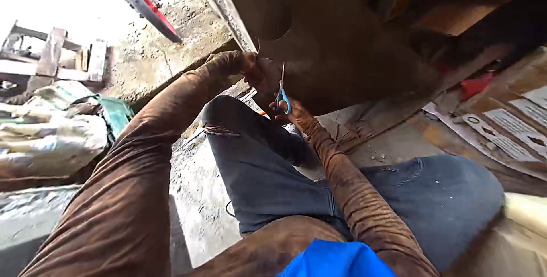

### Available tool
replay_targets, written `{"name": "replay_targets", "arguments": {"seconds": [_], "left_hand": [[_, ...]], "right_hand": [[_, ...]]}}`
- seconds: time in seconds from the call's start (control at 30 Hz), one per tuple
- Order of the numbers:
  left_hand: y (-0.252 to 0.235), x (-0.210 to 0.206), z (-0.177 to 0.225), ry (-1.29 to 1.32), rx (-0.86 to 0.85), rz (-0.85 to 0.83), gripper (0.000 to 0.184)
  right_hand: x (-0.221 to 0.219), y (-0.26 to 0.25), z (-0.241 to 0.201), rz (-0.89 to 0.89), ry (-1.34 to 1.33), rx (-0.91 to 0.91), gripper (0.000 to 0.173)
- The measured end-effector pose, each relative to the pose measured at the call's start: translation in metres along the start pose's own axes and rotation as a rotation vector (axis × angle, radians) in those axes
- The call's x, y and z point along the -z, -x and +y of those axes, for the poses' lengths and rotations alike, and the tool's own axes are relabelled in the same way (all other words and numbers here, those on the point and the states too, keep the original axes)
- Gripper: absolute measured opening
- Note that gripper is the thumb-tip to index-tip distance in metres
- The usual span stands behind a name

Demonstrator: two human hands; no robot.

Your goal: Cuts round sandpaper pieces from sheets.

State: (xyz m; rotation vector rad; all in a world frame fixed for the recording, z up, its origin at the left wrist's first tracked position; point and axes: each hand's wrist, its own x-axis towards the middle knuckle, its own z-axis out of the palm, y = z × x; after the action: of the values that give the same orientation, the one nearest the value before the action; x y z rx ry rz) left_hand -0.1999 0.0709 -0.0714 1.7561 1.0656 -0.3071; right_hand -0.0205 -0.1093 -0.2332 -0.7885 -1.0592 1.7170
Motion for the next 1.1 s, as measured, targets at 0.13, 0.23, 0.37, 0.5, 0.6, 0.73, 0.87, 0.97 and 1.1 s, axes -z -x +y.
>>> {"name": "replay_targets", "arguments": {"seconds": [0.13,0.23,0.37,0.5,0.6,0.73,0.87,0.97,1.1], "left_hand": [[0.007,0.0,-0.011,0.087,-0.003,-0.051,0.025],[0.017,-0.004,-0.006,0.147,0.018,-0.061,0.031],[0.023,-0.003,-0.001,0.149,-0.008,-0.087,0.04],[0.013,-0.014,0.0,0.212,-0.134,-0.156,0.034],[0.012,-0.017,0.007,0.257,-0.18,-0.188,0.032],[0.015,-0.022,0.012,0.221,-0.117,-0.138,0.032],[0.023,-0.042,0.002,0.416,-0.13,0.144,0.025],[0.044,-0.094,-0.017,0.932,-0.275,0.411,0.022],[0.042,-0.171,0.013,1.395,-0.31,0.785,0.033]], "right_hand": [[-0.013,0.021,0.009,-0.005,-0.147,0.026,0.065],[-0.029,0.065,0.005,-0.012,0.12,0.018,0.05],[-0.049,0.103,-0.008,0.283,0.224,0.296,0.038],[-0.055,0.058,-0.023,0.645,0.298,0.27,0.039],[-0.063,0.02,-0.038,0.721,0.076,0.298,0.041],[-0.074,-0.005,-0.052,0.835,-0.176,0.239,0.038],[-0.068,-0.02,-0.043,0.939,-0.228,0.237,0.032],[-0.063,-0.022,-0.047,0.961,-0.266,0.27,0.031],[-0.066,-0.023,-0.047,0.983,-0.274,0.281,0.034]]}}
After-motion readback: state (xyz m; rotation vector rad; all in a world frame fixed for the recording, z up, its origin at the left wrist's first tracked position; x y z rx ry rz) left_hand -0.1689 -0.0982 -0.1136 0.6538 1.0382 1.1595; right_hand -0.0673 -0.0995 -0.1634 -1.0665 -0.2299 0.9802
